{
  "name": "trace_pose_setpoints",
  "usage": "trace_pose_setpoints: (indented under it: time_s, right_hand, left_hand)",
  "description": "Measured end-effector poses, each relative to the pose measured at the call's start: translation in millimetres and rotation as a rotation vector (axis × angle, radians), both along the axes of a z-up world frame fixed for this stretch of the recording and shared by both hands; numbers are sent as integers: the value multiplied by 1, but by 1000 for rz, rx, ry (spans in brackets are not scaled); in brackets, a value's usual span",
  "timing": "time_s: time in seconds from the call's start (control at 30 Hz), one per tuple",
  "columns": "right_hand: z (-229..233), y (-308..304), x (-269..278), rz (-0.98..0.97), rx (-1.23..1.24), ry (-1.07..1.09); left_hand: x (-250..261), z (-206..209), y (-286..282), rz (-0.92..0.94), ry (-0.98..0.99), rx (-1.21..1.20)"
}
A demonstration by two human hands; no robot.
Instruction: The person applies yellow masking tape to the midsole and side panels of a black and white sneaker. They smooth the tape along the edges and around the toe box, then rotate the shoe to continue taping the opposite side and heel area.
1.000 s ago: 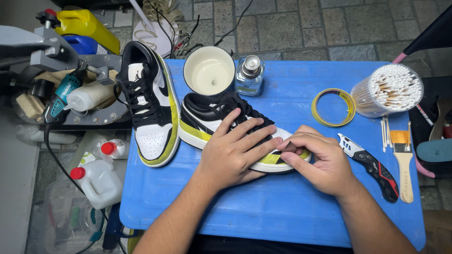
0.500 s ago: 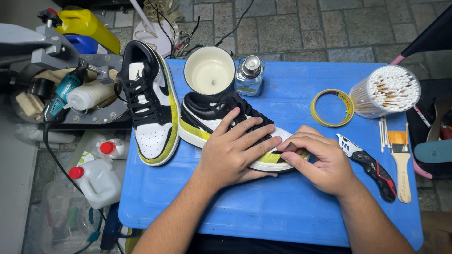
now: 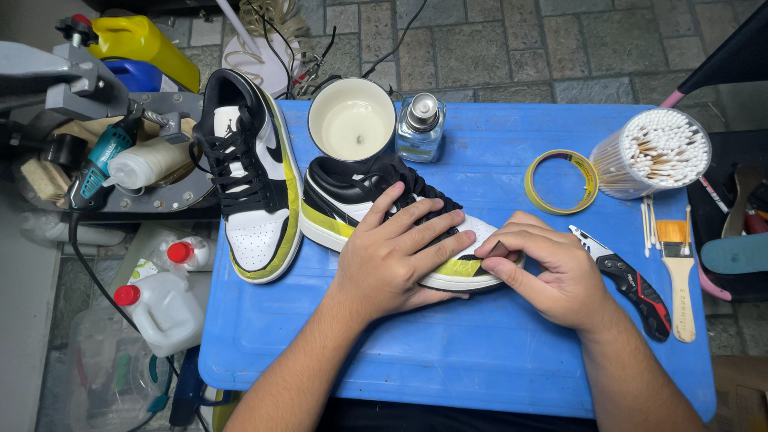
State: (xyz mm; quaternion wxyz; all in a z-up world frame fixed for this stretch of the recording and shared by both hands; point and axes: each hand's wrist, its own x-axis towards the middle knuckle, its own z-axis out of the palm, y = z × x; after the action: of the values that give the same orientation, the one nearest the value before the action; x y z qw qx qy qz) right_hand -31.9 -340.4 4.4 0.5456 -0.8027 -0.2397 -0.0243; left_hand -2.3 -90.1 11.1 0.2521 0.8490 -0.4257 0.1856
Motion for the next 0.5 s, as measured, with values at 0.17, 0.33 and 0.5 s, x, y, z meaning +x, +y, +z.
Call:
trace_pose_setpoints:
  time_s: [0.17, 0.33, 0.5]
  right_hand:
    - [1, -1, 0, -8, -16, 8]
    - [2, -3, 0, -7, -23, 2]
    - [3, -6, 1, -6, -31, -5]
  left_hand:
    - [0, 0, 0, 0, 2, 7]
    - [0, -1, -1, 0, -6, 8]
    - [0, -1, 1, -1, -10, 17]
